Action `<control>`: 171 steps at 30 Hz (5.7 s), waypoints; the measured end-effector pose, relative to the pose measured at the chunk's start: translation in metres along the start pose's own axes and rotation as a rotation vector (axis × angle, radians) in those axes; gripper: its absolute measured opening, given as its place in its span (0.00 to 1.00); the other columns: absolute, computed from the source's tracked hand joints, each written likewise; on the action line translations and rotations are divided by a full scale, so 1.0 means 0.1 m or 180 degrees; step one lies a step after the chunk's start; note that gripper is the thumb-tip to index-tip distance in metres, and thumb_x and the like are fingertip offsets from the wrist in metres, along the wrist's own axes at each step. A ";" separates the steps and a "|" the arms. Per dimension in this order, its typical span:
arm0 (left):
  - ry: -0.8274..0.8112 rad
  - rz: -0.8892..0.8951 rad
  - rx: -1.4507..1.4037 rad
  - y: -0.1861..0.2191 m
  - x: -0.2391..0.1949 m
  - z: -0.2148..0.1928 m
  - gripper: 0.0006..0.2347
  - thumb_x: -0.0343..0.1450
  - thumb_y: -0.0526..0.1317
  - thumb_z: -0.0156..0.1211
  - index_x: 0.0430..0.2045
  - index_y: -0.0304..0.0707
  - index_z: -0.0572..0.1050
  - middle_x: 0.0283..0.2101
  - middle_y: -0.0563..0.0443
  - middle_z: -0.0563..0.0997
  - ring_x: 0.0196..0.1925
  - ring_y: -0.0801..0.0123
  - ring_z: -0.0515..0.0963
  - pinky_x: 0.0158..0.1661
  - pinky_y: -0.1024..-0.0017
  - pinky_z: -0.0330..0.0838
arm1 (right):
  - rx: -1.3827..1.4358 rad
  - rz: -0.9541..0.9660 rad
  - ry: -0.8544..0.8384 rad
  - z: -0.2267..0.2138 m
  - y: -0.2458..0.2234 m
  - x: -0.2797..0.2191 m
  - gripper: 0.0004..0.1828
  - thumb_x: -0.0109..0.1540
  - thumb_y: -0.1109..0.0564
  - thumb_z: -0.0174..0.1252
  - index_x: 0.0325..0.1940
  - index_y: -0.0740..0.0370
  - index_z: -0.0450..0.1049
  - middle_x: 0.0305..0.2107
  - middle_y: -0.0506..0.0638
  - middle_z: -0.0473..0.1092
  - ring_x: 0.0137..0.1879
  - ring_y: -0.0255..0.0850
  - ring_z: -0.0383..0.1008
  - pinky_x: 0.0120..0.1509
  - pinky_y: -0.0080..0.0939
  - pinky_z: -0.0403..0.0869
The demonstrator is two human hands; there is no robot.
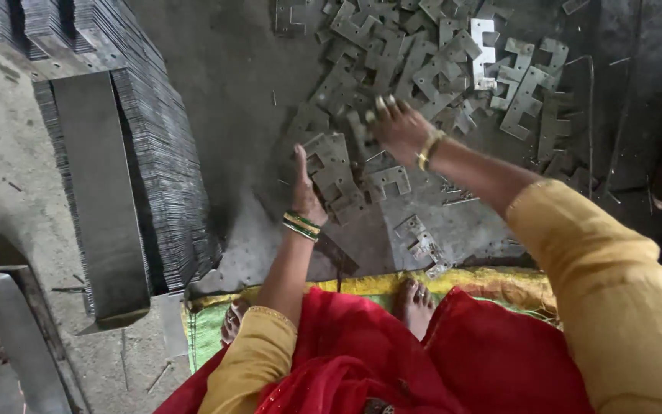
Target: The person aligns and stacks metal plates, then sorts and stacks E-shaped metal stampings from a pile on the floor by hand.
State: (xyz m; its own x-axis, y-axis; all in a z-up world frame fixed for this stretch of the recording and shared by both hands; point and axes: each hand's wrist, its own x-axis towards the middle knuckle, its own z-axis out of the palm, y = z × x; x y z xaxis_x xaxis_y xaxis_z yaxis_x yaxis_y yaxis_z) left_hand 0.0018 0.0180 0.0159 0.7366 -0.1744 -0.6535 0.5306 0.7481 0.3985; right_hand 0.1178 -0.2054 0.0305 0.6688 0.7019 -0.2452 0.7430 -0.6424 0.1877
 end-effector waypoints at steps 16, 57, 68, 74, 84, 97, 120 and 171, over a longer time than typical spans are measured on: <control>-0.0725 0.0101 0.0038 -0.33 0.51 0.16 0.38 0.72 0.71 0.46 0.65 0.36 0.64 0.61 0.42 0.72 0.60 0.52 0.73 0.58 0.52 0.72 | 0.1416 0.1340 0.0046 0.04 1.05 -0.10 0.35 0.55 0.63 0.64 0.68 0.52 0.69 0.56 0.54 0.72 0.59 0.53 0.73 0.62 0.54 0.74; -0.0592 0.0036 0.0518 -0.54 0.66 0.18 0.35 0.71 0.66 0.47 0.64 0.36 0.65 0.61 0.43 0.75 0.53 0.62 0.82 0.53 0.65 0.79 | 0.0801 0.1393 -0.0696 0.07 1.04 -0.87 0.37 0.50 0.57 0.72 0.64 0.50 0.71 0.66 0.52 0.64 0.74 0.51 0.58 0.77 0.54 0.61; -0.0368 -0.0457 0.0148 -0.43 0.40 0.46 0.26 0.67 0.52 0.69 0.53 0.33 0.75 0.49 0.47 0.83 0.47 0.64 0.84 0.51 0.63 0.79 | 0.0879 0.1777 -0.1433 0.40 1.06 -1.59 0.20 0.61 0.55 0.58 0.56 0.40 0.81 0.47 0.52 0.79 0.54 0.51 0.79 0.56 0.54 0.78; -0.0548 -0.0556 -0.0036 -0.55 0.48 0.31 0.26 0.71 0.53 0.70 0.56 0.33 0.73 0.48 0.46 0.79 0.47 0.60 0.80 0.50 0.59 0.76 | 0.1648 0.2562 -0.1382 0.04 1.38 -1.10 0.21 0.65 0.47 0.58 0.58 0.57 0.77 0.41 0.62 0.78 0.45 0.56 0.81 0.47 0.54 0.79; -0.0392 -0.0305 -0.0106 -0.46 0.22 0.52 0.29 0.66 0.60 0.62 0.58 0.48 0.71 0.51 0.54 0.79 0.50 0.63 0.80 0.51 0.57 0.77 | 0.0948 0.2534 0.0194 1.69 1.95 -0.47 0.17 0.61 0.55 0.62 0.49 0.70 0.77 0.40 0.68 0.75 0.45 0.62 0.78 0.47 0.56 0.78; -0.0436 -0.0075 0.0964 -0.60 0.37 0.64 0.40 0.69 0.66 0.53 0.72 0.43 0.54 0.73 0.47 0.61 0.70 0.60 0.68 0.63 0.61 0.68 | 0.4538 0.2272 0.0333 -0.56 0.59 -1.41 0.24 0.60 0.66 0.57 0.61 0.62 0.74 0.42 0.56 0.79 0.35 0.37 0.76 0.32 0.38 0.75; -0.0805 0.0027 -0.0158 -0.34 -0.16 0.41 0.37 0.69 0.73 0.41 0.62 0.45 0.70 0.53 0.48 0.79 0.48 0.57 0.81 0.51 0.53 0.78 | 0.0554 0.0794 -0.0067 0.49 0.55 -1.59 0.21 0.57 0.59 0.59 0.54 0.42 0.79 0.58 0.51 0.68 0.66 0.53 0.64 0.70 0.67 0.58; -0.0705 0.0333 -0.0553 -0.19 0.38 -0.22 0.27 0.81 0.54 0.47 0.69 0.30 0.64 0.70 0.44 0.67 0.74 0.55 0.60 0.72 0.56 0.56 | 0.2514 0.1859 0.1247 -0.89 0.07 -0.50 0.24 0.57 0.48 0.76 0.48 0.64 0.76 0.37 0.57 0.78 0.38 0.46 0.80 0.42 0.47 0.78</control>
State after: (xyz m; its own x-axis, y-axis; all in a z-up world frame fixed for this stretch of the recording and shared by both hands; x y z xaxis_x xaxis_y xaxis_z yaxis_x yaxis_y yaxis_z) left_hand 0.0108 0.0116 -0.0308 0.8673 -0.2116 -0.4507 0.3813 0.8644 0.3278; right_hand 0.0918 -0.2171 0.1285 0.9832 0.1791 0.0340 0.1698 -0.8314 -0.5291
